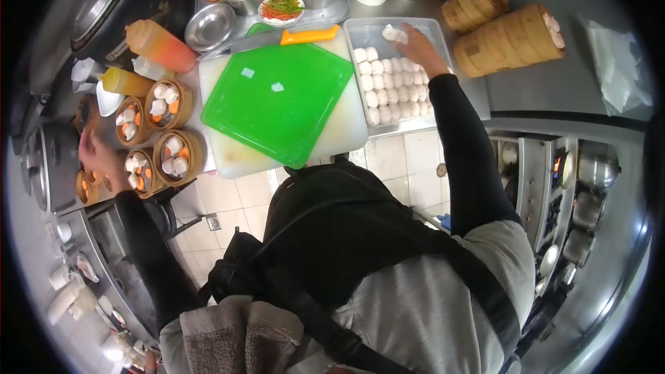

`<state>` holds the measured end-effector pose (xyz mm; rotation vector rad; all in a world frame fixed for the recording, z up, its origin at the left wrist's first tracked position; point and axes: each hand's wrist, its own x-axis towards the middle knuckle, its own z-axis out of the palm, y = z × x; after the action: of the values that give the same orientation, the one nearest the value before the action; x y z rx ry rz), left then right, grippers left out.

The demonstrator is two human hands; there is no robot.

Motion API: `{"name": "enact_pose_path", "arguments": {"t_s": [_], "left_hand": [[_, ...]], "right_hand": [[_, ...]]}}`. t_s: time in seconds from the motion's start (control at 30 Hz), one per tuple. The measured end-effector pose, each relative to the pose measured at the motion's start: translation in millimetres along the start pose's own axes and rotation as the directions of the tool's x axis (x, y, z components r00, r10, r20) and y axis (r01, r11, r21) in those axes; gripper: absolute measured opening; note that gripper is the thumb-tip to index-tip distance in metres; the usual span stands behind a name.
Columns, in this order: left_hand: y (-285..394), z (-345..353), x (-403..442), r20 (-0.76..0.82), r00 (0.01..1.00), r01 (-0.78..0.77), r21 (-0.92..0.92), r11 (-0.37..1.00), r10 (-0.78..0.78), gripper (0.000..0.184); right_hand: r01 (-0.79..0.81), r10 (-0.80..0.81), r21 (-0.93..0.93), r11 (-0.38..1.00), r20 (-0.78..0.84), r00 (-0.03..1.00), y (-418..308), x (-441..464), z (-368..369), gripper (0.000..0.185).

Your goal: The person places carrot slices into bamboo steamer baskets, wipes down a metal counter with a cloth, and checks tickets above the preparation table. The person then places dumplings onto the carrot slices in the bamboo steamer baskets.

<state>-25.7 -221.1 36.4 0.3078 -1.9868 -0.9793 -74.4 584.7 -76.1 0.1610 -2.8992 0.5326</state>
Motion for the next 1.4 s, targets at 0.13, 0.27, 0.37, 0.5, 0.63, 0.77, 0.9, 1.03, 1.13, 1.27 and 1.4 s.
{"name": "enact_pose_path", "arguments": {"t_s": [0.13,0.27,0.37,0.5,0.63,0.77,0.9,1.03,1.13,1.27,1.4], "left_hand": [[151.3,100.1,-80.7,0.390,0.920,0.141,-0.370,0.918,0.016,0.022],[267.6,189.5,-182.1,0.919,0.388,0.595,-0.312,0.741,0.076,0.028],[312.3,251.6,-251.7,0.995,0.028,0.867,0.023,0.498,-0.095,0.036],[337.5,297.3,-299.0,0.979,-0.178,0.979,0.186,0.082,-0.100,0.036],[335.9,304.3,-322.2,0.995,-0.084,0.995,0.087,0.047,-0.052,0.026],[339.3,296.5,-316.0,0.994,-0.087,0.996,0.089,0.023,-0.072,0.020],[343.2,280.9,-305.9,0.966,-0.256,0.966,0.257,-0.033,0.035,0.042],[305.7,296.6,-320.4,0.985,-0.152,0.988,0.151,-0.012,-0.085,0.038],[311.6,283.6,-319.4,0.956,-0.230,0.864,0.287,0.414,-0.183,0.030],[294.0,281.2,-374.1,0.999,-0.024,0.717,0.051,0.695,-0.048,0.033],[324.8,243.9,-353.4,0.991,0.012,0.732,0.080,0.677,-0.130,0.035]], "right_hand": [[0.022,-0.013,-0.059,0.998,0.155,0.988,3.8,20.8,16.7,0.055],[-0.076,0.037,0.319,0.945,0.125,0.991,-61.8,9.1,-28.7,0.044],[-0.048,-0.001,0.547,0.836,0.090,0.996,-94.5,-4.8,-45.9,0.037],[0.180,-0.196,0.543,0.820,-0.030,0.980,-125.3,-26.8,-54.7,0.031],[0.116,-0.117,0.704,0.701,-0.047,0.992,-105.8,-36.5,-40.5,0.022],[-0.015,0.014,0.908,0.418,0.010,1.000,-96.3,-37.1,-39.4,0.018],[-0.063,-0.108,0.955,0.290,0.098,0.989,-126.2,-32.5,-66.5,0.032],[-0.068,-0.120,0.809,0.584,0.169,0.978,-92.8,4.9,-20.9,0.041],[-0.040,-0.152,0.457,0.889,0.376,0.914,-69.8,19.0,-0.8,0.044],[-0.052,-0.355,0.516,0.855,0.655,0.667,-65.6,37.9,15.7,0.056],[-0.040,-0.357,0.480,0.876,0.703,0.615,-77.2,39.1,-2.6,0.043]]}}
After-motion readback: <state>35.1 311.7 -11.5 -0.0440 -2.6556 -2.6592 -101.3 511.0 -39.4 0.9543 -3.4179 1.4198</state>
